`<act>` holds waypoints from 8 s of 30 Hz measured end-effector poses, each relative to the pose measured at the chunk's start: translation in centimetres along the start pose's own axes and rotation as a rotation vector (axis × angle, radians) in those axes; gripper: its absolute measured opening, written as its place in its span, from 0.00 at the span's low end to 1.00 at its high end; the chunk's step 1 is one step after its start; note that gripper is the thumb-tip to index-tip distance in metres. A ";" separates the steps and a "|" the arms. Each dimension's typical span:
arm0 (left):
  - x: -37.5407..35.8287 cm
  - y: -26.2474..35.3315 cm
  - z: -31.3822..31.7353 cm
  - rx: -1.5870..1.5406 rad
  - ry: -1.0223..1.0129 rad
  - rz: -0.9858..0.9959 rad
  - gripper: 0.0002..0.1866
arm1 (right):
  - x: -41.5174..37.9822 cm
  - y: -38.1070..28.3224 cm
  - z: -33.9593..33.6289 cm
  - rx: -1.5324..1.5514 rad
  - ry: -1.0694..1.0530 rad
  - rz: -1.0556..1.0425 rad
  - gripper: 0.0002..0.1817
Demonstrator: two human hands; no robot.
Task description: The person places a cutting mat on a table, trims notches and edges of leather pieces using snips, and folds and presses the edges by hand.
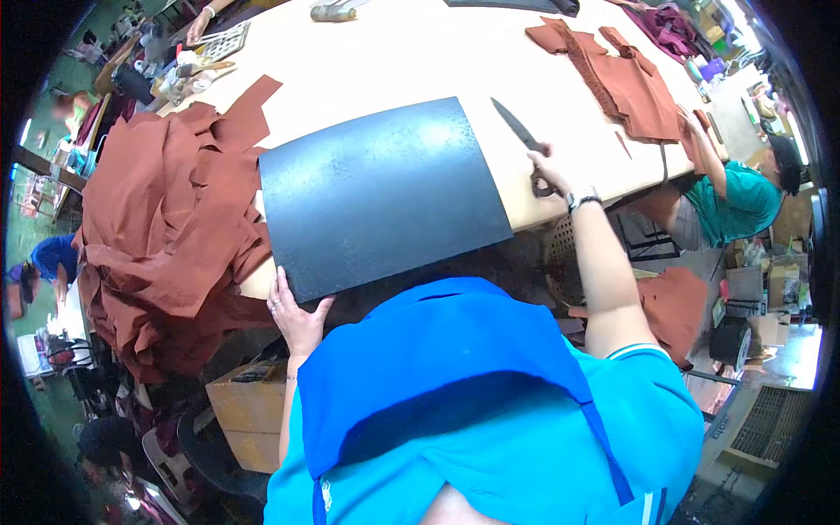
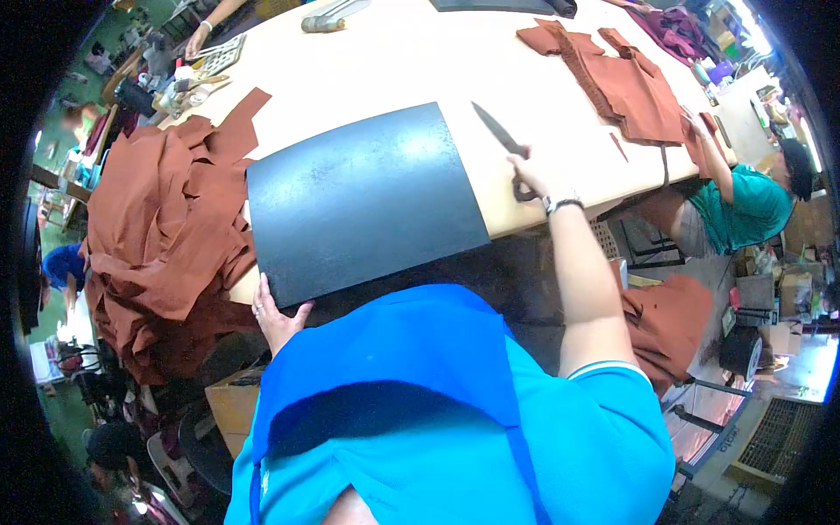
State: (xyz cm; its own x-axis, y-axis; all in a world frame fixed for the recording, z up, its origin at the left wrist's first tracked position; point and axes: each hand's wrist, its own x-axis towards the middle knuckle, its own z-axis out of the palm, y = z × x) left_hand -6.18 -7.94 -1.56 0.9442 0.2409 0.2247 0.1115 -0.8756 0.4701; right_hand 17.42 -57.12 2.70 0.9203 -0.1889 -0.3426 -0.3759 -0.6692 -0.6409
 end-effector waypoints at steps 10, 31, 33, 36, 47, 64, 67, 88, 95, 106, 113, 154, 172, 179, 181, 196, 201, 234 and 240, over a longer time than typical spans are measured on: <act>-0.1 0.0 0.4 0.033 0.025 -0.028 0.58 | -9.2 1.7 2.4 -0.576 -0.076 -0.926 0.63; -3.4 -4.2 -1.8 -0.058 0.445 -0.004 0.27 | -5.6 3.7 4.8 -0.508 -0.139 -0.762 0.49; -5.0 -8.2 -2.6 -0.136 0.704 -0.276 0.16 | -3.9 4.4 4.8 -0.491 -0.088 -0.896 0.48; -7.7 -16.6 -3.3 -0.312 0.731 -0.712 0.14 | -4.0 1.7 6.1 -0.414 0.025 -0.895 0.41; -4.6 -23.9 -13.5 0.385 0.140 -0.530 0.18 | -7.4 -9.2 14.3 -0.526 -0.078 -1.074 0.29; -4.2 -26.5 -12.8 0.601 0.173 -0.509 0.13 | -9.8 -9.5 17.8 -0.507 -0.008 -1.119 0.23; -3.6 -27.6 -12.1 0.494 0.192 -0.555 0.14 | -9.5 -9.3 17.9 -0.498 0.001 -1.135 0.23; -2.0 -30.5 -7.3 0.574 0.264 -0.271 0.38 | -36.5 -32.7 13.7 0.501 -0.665 -2.138 0.20; -1.1 -29.0 -8.7 0.313 0.324 -0.393 0.38 | -39.2 -30.9 11.8 0.585 -0.624 -2.195 0.20; -2.0 -27.9 -9.3 0.629 0.118 -0.326 0.35 | -39.0 -29.8 12.8 0.610 -0.684 -2.203 0.18; -1.7 -26.1 -8.7 0.273 0.354 -0.424 0.24 | -38.8 -29.6 12.7 0.623 -0.678 -2.202 0.18; -0.9 -26.3 -7.6 0.524 0.016 -0.472 0.25 | -35.6 -27.1 6.9 0.307 -0.485 -2.036 0.13; -6.3 -15.8 -16.8 0.279 0.449 -0.492 0.13 | -23.4 -27.7 20.3 -0.237 -0.551 -1.493 0.13; -7.3 -5.1 -19.9 0.088 0.556 -0.197 0.06 | -27.5 -28.5 24.8 -0.245 -0.641 -1.552 0.17; -6.6 -2.4 -18.5 -0.017 0.459 -0.053 0.06 | -28.4 -28.1 26.6 -0.186 -0.586 -1.644 0.17; -38.1 -8.8 11.3 0.191 -1.270 -0.665 0.26 | -11.1 -18.1 15.3 -0.221 -0.533 -1.021 0.14; -44.3 -1.5 17.0 0.474 -1.535 -0.456 0.25 | -2.5 -12.7 11.1 0.145 -0.629 -0.678 0.18; -29.1 -0.9 19.6 0.194 -0.330 -0.455 0.57 | -1.5 -8.1 12.9 0.411 -0.536 -0.921 0.24; -29.4 -3.9 13.4 0.158 -0.830 -0.853 0.57 | -1.8 -8.3 12.1 0.523 -0.708 -0.737 0.24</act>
State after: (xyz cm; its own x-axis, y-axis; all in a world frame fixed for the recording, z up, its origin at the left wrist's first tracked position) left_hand -30.21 -17.19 -21.44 0.4533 0.4759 -0.7537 0.7800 -0.6210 0.0769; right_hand 17.60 -42.56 0.30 0.7305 0.6822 0.0315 0.0777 -0.0373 -0.9963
